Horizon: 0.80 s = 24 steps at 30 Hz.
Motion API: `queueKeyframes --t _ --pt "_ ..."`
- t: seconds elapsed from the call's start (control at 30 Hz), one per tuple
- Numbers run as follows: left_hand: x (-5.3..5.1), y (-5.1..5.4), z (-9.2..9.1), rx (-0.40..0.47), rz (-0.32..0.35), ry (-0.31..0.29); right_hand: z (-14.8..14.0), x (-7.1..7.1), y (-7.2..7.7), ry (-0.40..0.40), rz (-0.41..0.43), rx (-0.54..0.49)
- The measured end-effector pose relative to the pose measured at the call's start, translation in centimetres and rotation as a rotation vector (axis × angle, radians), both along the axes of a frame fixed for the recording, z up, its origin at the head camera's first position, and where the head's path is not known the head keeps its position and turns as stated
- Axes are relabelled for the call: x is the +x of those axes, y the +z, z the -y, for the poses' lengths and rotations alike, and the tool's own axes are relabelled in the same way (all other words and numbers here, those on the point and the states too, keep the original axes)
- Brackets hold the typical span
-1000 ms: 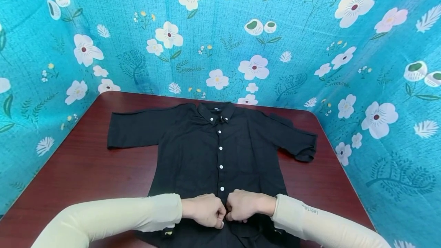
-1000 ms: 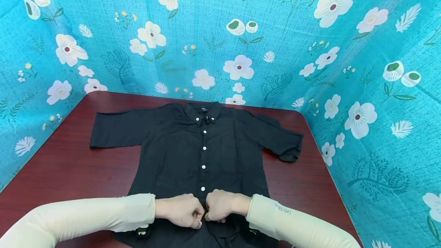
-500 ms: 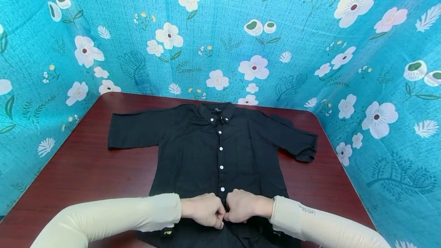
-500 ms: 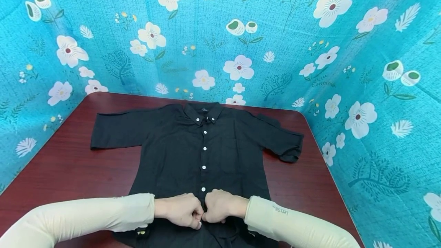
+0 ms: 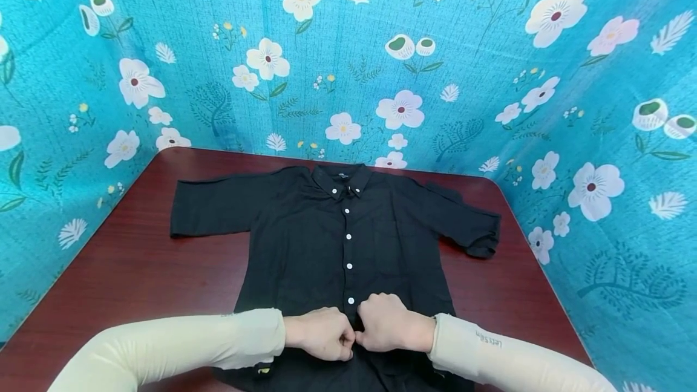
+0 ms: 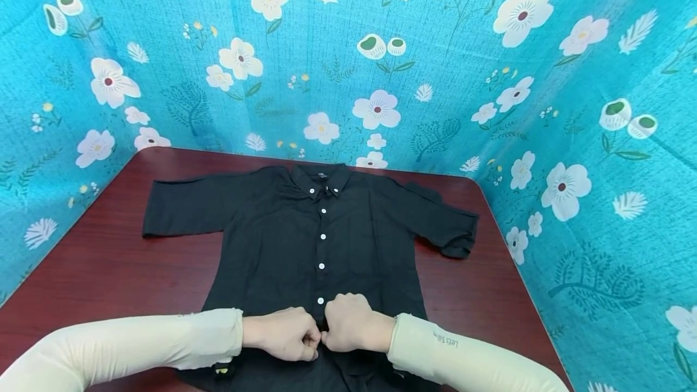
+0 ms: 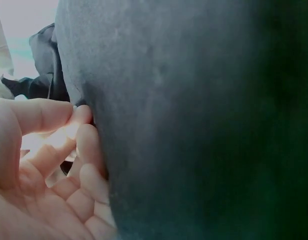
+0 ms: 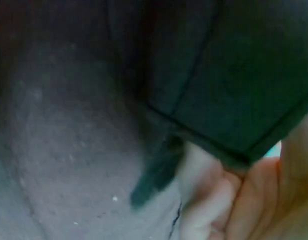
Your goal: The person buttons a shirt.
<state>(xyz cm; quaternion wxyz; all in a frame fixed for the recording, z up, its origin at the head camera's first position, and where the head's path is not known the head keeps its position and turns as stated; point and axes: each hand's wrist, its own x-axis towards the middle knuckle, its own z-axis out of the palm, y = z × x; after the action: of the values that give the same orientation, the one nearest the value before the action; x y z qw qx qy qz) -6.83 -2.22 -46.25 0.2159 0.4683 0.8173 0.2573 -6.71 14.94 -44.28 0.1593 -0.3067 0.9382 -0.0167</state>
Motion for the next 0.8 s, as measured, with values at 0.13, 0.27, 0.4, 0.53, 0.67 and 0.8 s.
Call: queueKeyframes --t 0.13,0.27,0.4,0.53,0.67,0.8 --pt "0.06 -0.09 -0.02 -0.001 -0.017 0.015 0.00 0.02 0.17 0.023 -0.014 0.015" --pt "0.01 -0.06 -0.04 -0.012 0.005 0.025 -0.14 -0.19 0.56 0.000 0.188 -0.020" --pt "-0.07 -0.02 -0.02 -0.027 0.044 0.030 -0.39 -0.47 0.82 -0.033 0.474 -0.142" --pt "-0.05 0.14 0.01 -0.038 0.041 0.045 -0.50 -0.74 0.91 -0.020 0.570 -0.175" --pt "0.11 0.44 -0.03 -0.043 0.070 0.062 -0.48 -0.81 0.69 0.011 0.523 -0.141" --pt "0.18 0.33 -0.10 -0.042 0.085 0.072 -0.52 -0.58 0.39 -0.012 0.520 -0.149"
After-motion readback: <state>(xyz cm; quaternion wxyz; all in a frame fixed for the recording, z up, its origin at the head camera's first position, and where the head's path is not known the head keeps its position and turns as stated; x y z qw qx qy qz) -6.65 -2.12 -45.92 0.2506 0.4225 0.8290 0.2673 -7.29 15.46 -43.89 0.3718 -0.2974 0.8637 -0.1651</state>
